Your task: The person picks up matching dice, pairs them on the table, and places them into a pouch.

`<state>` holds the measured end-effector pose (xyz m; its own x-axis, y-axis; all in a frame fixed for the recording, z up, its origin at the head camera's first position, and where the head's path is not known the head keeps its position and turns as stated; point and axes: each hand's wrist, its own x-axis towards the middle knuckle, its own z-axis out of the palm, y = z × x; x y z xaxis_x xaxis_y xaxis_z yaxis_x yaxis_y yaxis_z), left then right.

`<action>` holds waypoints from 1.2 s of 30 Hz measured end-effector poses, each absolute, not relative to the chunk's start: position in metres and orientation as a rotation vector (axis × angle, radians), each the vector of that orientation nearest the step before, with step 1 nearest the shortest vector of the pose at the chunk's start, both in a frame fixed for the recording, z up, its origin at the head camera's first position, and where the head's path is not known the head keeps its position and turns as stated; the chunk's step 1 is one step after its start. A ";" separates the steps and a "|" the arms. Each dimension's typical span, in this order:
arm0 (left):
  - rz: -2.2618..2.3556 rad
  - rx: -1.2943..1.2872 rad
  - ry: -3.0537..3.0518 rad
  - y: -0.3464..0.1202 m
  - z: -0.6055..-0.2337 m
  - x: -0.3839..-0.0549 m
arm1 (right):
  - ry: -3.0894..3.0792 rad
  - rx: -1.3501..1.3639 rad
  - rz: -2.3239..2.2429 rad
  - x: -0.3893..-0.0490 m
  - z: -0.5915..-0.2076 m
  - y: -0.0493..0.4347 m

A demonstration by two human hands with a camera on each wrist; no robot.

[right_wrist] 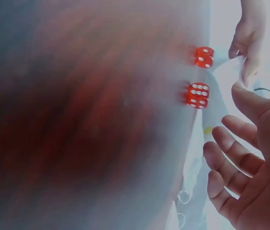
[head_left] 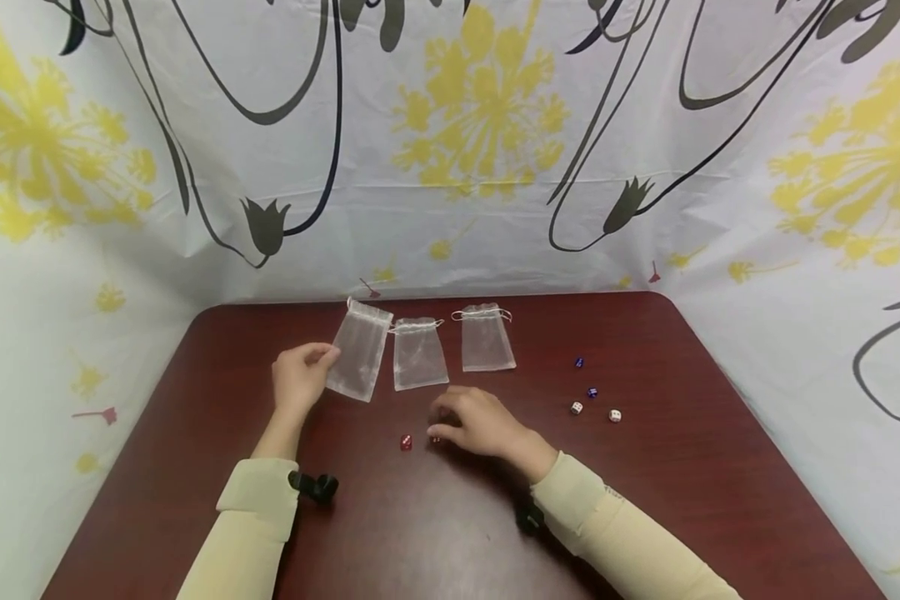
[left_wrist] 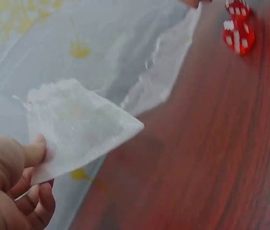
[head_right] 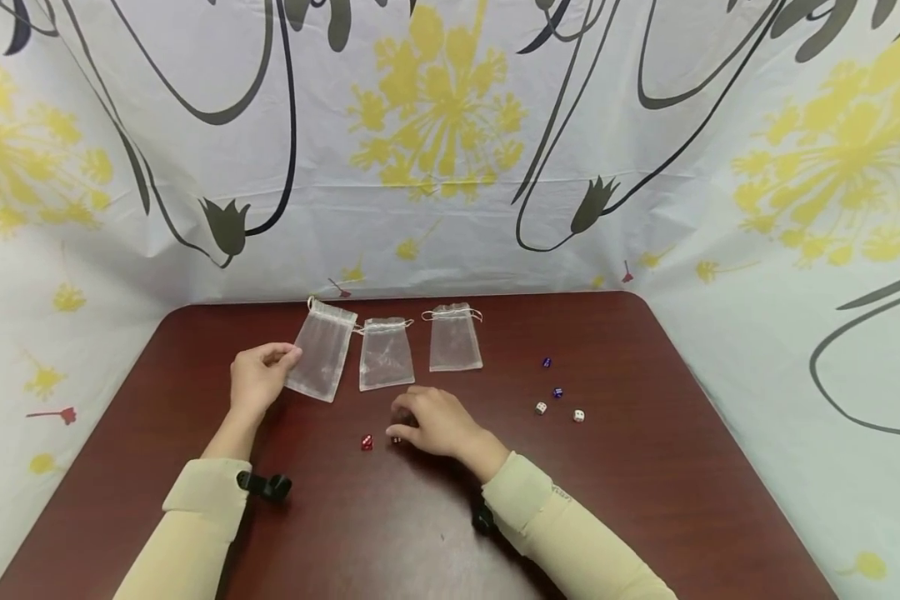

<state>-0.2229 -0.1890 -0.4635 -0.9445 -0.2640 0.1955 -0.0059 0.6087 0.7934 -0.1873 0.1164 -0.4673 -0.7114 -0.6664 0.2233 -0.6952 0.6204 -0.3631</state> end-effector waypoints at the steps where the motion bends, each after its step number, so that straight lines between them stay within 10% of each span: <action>1: -1.279 0.212 -2.518 -0.186 -0.460 -0.221 | -2.757 1.150 0.671 -0.188 -0.466 0.117; 36: -1.409 -0.483 -2.240 -0.140 -0.390 -0.150 | -2.102 1.053 1.289 -0.197 -0.381 0.106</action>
<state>-0.1501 -0.1398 -0.3903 -0.8384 0.0556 0.5422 0.5129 0.4174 0.7502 -0.1970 0.1055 -0.3805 -0.6035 -0.3704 0.7062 -0.7973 0.2693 -0.5401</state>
